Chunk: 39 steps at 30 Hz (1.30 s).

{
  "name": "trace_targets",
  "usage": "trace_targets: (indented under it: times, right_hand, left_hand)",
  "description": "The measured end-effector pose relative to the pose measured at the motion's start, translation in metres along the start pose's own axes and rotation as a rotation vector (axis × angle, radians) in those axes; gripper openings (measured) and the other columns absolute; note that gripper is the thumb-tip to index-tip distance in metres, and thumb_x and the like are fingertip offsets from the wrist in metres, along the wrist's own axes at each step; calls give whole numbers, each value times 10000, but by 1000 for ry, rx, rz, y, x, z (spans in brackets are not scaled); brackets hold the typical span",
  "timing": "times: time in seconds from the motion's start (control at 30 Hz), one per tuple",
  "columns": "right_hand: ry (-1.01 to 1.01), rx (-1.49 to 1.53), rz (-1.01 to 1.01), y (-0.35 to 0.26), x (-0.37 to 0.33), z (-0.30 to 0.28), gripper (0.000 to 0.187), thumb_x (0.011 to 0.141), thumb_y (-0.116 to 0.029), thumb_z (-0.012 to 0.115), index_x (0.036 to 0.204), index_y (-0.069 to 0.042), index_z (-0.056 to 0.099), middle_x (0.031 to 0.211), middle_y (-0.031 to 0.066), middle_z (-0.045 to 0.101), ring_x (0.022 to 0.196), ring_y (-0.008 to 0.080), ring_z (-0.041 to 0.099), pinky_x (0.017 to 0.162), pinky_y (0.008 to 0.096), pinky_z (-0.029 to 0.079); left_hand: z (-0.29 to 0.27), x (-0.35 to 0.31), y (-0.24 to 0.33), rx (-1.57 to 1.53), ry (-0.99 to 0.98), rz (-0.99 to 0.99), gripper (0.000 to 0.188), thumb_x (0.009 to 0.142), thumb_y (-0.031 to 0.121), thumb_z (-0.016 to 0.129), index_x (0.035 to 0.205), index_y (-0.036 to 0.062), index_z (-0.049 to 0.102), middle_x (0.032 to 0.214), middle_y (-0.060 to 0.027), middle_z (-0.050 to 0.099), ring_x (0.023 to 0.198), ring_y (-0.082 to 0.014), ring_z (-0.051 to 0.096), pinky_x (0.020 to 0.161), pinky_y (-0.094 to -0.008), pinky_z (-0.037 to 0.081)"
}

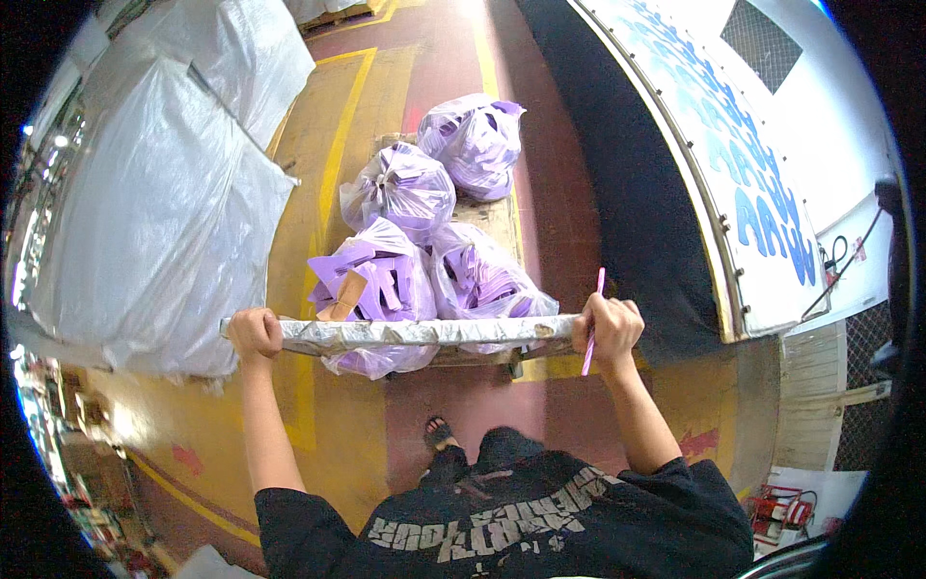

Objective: The person gathers purple foam pieces, stacks them, and ties them into bundles using rubber bands. They then place the bundles into plastic bags, label the bags with a marker, and load them onto a hand truck for transport.

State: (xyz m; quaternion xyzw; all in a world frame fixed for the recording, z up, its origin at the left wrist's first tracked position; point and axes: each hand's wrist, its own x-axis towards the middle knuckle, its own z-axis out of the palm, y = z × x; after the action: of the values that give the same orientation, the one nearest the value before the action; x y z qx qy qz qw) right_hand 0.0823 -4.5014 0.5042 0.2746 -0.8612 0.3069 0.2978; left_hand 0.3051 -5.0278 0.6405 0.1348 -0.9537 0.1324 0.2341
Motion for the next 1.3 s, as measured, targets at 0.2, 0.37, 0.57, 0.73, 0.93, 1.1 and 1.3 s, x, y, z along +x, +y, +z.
trace_targets:
  times: [0.2, 0.37, 0.57, 0.73, 0.93, 1.1, 1.3]
  right_hand:
    - [-1, -89, -59, 30, 57, 36, 260, 834, -317, 644, 694, -145, 507, 540, 45, 511, 503, 234, 579, 530, 384, 428]
    - [-38, -31, -26, 58, 119, 71, 191, 778, -214, 683, 701, -159, 517, 539, 21, 517, 490, 216, 582, 540, 371, 437]
    - [-58, -31, -26, 98, 183, 135, 173, 774, -144, 684, 712, -140, 522, 540, 37, 534, 497, 226, 600, 555, 363, 457]
    - [-152, -28, 15, 188, 247, 201, 171, 792, -192, 696, 743, -138, 541, 578, 46, 572, 554, 242, 627, 618, 373, 474]
    - [-119, -16, 119, 264, 343, 286, 134, 804, -204, 669, 742, -142, 568, 609, 70, 597, 574, 268, 637, 625, 372, 470]
    - [-104, -28, 141, 340, 421, 356, 135, 765, -196, 676, 726, -130, 566, 597, 76, 597, 569, 288, 636, 620, 384, 478]
    - [-24, -13, 81, 370, 497, 465, 156, 749, -204, 681, 709, -126, 552, 586, 71, 583, 550, 282, 624, 626, 374, 474]
  left_hand:
    - [25, 74, -6, 31, -13, 5, 262, 771, 227, 556, 617, 47, 669, 644, -231, 630, 591, -450, 615, 549, -517, 464]
    - [46, 131, -7, 0, -75, -95, 275, 765, 245, 559, 625, 43, 685, 646, -229, 634, 590, -447, 622, 575, -517, 480]
    - [86, 198, 8, 8, -23, -74, 276, 761, 247, 556, 613, 50, 682, 644, -214, 647, 595, -440, 626, 593, -516, 495]
    - [136, 277, 44, 11, 23, -91, 268, 754, 245, 567, 611, 53, 686, 655, -199, 662, 621, -431, 642, 602, -515, 507]
    - [211, 402, 75, 54, -6, -78, 254, 739, 245, 584, 600, 59, 686, 651, -192, 666, 612, -409, 653, 607, -518, 513]
    - [273, 502, 105, 8, -8, -71, 261, 745, 252, 598, 606, 56, 700, 651, -209, 665, 602, -415, 647, 607, -506, 508]
    - [376, 595, 65, -23, -13, -65, 267, 750, 243, 598, 603, 47, 703, 642, -220, 658, 594, -421, 640, 614, -495, 506]
